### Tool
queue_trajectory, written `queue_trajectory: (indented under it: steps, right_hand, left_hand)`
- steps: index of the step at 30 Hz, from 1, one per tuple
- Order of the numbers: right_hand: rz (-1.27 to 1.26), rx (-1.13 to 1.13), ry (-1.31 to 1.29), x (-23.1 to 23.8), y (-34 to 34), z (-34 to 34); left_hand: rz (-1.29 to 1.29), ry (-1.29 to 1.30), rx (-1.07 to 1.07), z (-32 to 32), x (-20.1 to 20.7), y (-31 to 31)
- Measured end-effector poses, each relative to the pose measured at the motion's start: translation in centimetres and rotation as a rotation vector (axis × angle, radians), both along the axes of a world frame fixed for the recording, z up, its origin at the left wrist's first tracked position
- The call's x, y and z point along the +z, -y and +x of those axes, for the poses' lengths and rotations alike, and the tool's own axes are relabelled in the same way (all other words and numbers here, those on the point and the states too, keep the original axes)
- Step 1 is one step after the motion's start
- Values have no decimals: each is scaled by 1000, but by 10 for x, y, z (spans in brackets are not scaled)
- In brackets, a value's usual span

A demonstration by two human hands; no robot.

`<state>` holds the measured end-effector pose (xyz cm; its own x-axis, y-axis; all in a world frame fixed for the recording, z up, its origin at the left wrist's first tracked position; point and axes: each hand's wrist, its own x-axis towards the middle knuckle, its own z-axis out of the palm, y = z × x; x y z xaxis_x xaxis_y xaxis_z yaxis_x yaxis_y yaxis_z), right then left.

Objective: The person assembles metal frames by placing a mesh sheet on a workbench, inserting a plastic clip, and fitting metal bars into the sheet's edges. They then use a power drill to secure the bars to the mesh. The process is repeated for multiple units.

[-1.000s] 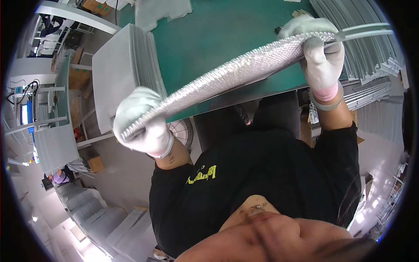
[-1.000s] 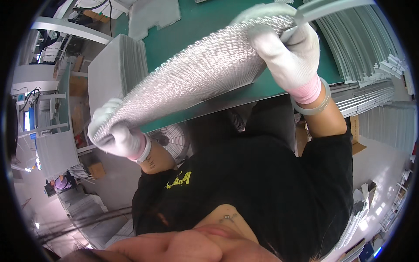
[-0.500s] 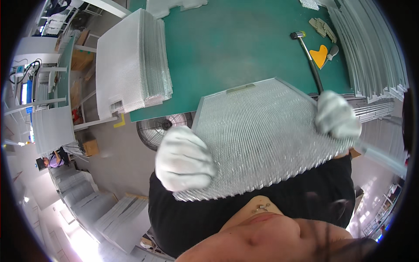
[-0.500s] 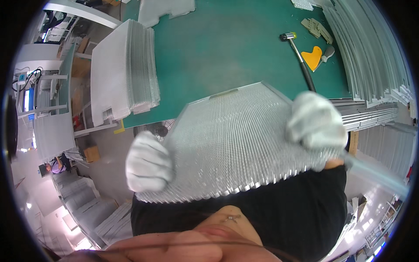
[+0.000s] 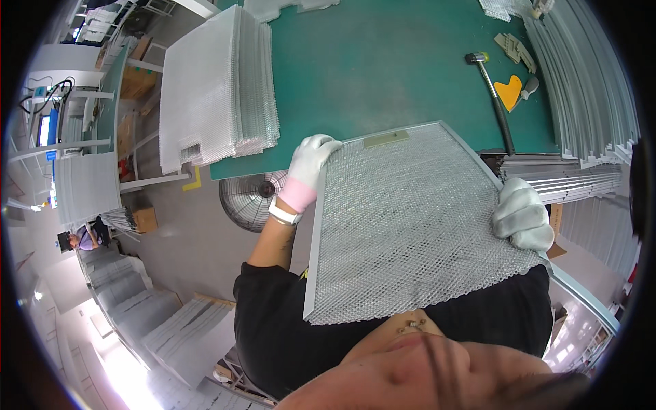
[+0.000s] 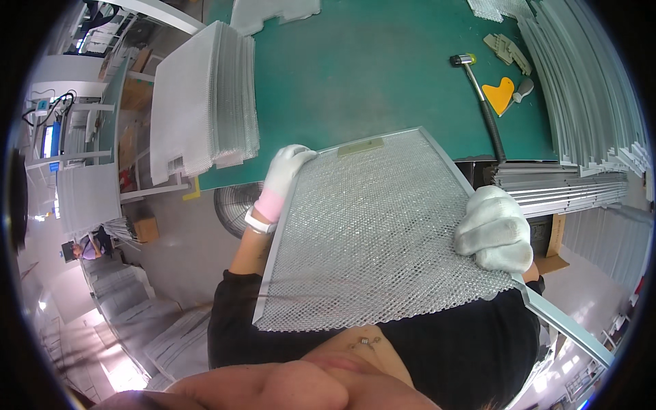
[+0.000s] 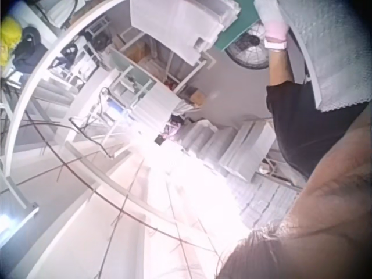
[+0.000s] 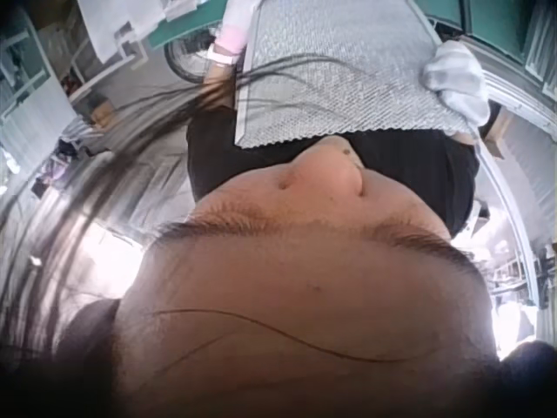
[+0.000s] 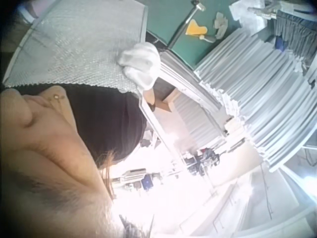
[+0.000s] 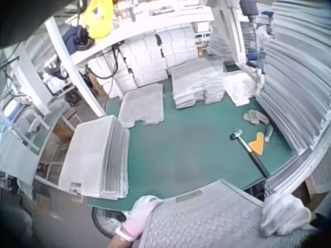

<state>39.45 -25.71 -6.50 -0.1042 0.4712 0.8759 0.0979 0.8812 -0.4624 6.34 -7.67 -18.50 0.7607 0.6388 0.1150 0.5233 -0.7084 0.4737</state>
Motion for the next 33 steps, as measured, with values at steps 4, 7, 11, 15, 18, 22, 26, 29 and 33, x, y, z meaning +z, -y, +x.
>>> queue_trajectory:
  steps: [4,7,11,15,18,22,26,29,33]
  right_hand:
    - [13,-76,0,2,8,-6]
    - [21,-17,6,-3,10,-2]
    - [31,37,17,-10,13,2]
    - [-40,147,81,0,15,12]
    - [-27,104,45,-9,17,13]
    - [-102,-23,-17,10,-3,1]
    - [-160,-140,-105,15,-5,-6]
    - [-113,-122,-164,13,-24,-4]
    - [-183,-140,-201,21,-51,7]
  left_hand:
    - [-5,33,-77,5,-4,-13]
    - [9,101,-86,2,-11,-12]
    - [13,160,-36,3,-15,-6]
    - [11,160,-48,6,-24,-16]
    - [101,159,-42,7,-30,-17]
    - [194,223,91,4,-42,-5]
    - [-140,556,431,14,-66,1]
    - [-47,425,291,8,-69,-6]
    - [-154,688,74,23,15,-4]
